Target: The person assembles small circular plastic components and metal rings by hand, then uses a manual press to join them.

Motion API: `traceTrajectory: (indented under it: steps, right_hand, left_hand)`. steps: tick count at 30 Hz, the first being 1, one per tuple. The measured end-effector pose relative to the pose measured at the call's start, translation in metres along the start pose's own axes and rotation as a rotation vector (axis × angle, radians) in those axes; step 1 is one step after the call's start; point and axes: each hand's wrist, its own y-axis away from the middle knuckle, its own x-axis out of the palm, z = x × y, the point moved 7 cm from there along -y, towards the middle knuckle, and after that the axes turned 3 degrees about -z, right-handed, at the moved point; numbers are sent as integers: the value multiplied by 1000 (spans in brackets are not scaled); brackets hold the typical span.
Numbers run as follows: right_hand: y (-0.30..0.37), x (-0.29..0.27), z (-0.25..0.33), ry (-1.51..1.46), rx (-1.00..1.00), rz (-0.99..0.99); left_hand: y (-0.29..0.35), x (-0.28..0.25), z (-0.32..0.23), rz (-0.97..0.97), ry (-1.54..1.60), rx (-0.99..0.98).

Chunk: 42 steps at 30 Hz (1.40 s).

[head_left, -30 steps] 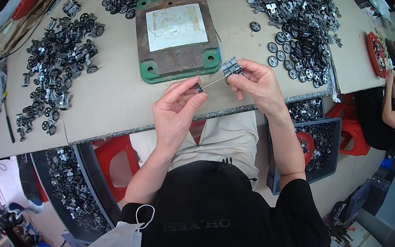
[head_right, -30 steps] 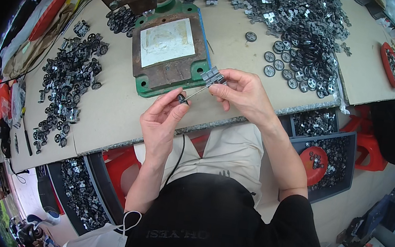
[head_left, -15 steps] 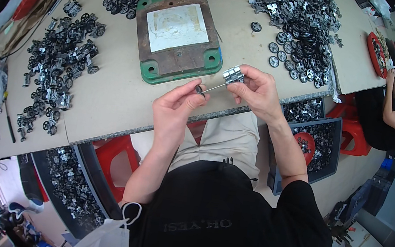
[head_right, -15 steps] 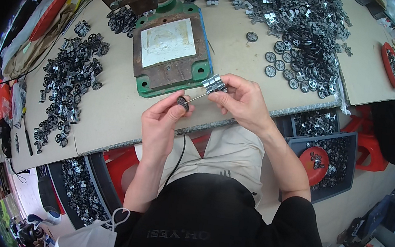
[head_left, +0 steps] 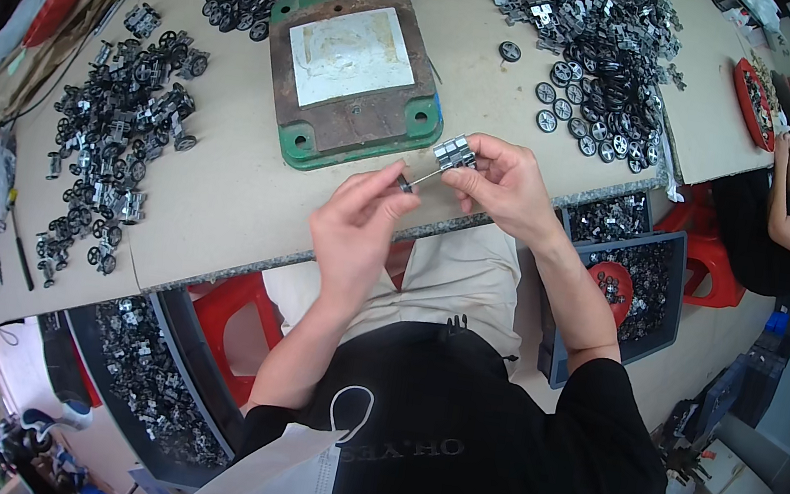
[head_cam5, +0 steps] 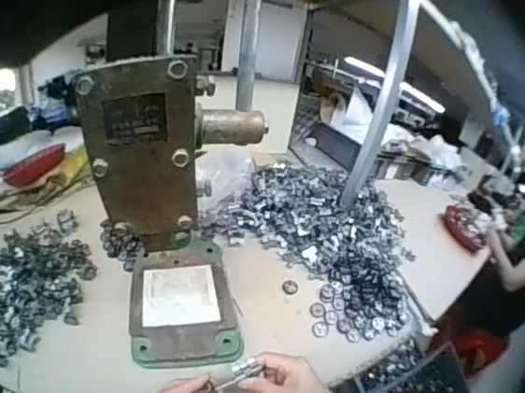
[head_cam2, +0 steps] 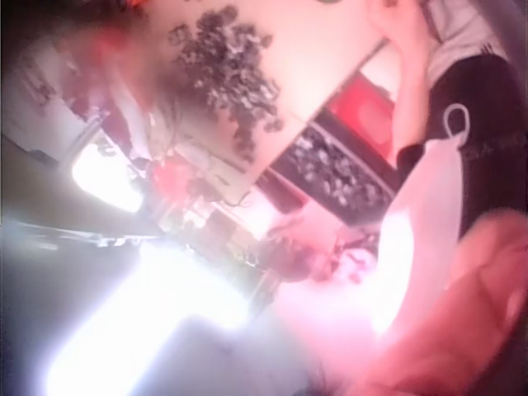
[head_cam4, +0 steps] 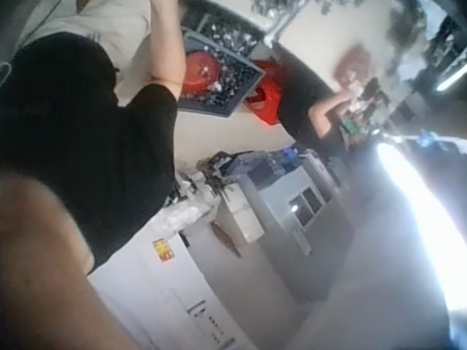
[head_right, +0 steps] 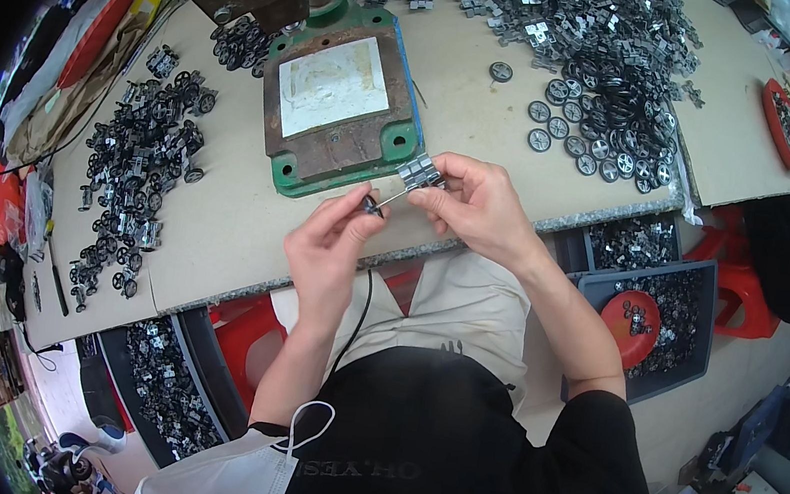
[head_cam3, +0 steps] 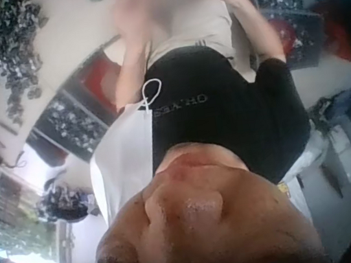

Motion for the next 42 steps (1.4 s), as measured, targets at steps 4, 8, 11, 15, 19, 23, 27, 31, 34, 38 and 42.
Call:
traceTrajectory:
  steps: [4, 8, 11, 15, 19, 23, 27, 31, 34, 38, 42]
  right_hand:
    - [0, 0, 13, 299, -271, -32]
    - [2, 8, -5, 49, 22, 64]
    - [2, 7, -6, 83, -3, 22]
    - [3, 7, -7, 85, 13, 18]
    - [7, 13, 13, 441, -426, -20]
    - [4, 13, 6, 203, -102, 41]
    - [2, 11, 12, 56, -2, 93]
    - [-13, -18, 34, 180, -14, 175]
    - [-50, -72, 48, 929, -162, -144]
    - [-83, -98, 42, 1212, -513, -199]
    - [-94, -101, 31, 1320, -477, -126]
  left_hand:
    - [4, 1, 6, 24, 49, -83]
    - [4, 3, 2, 5, -29, -19]
    - [2, 7, 29, 50, 341, -334]
    - [1, 6, 21, 64, 237, -120]
    - [0, 8, 28, 102, 336, -221]
    - [2, 8, 28, 128, 393, -253]
    - [5, 21, 32, 221, 664, -430]
    - [4, 15, 34, 215, 771, -498]
    - [6, 13, 33, 209, 779, -515]
    - [6, 17, 33, 221, 781, -555]
    - [6, 16, 33, 212, 775, -551]
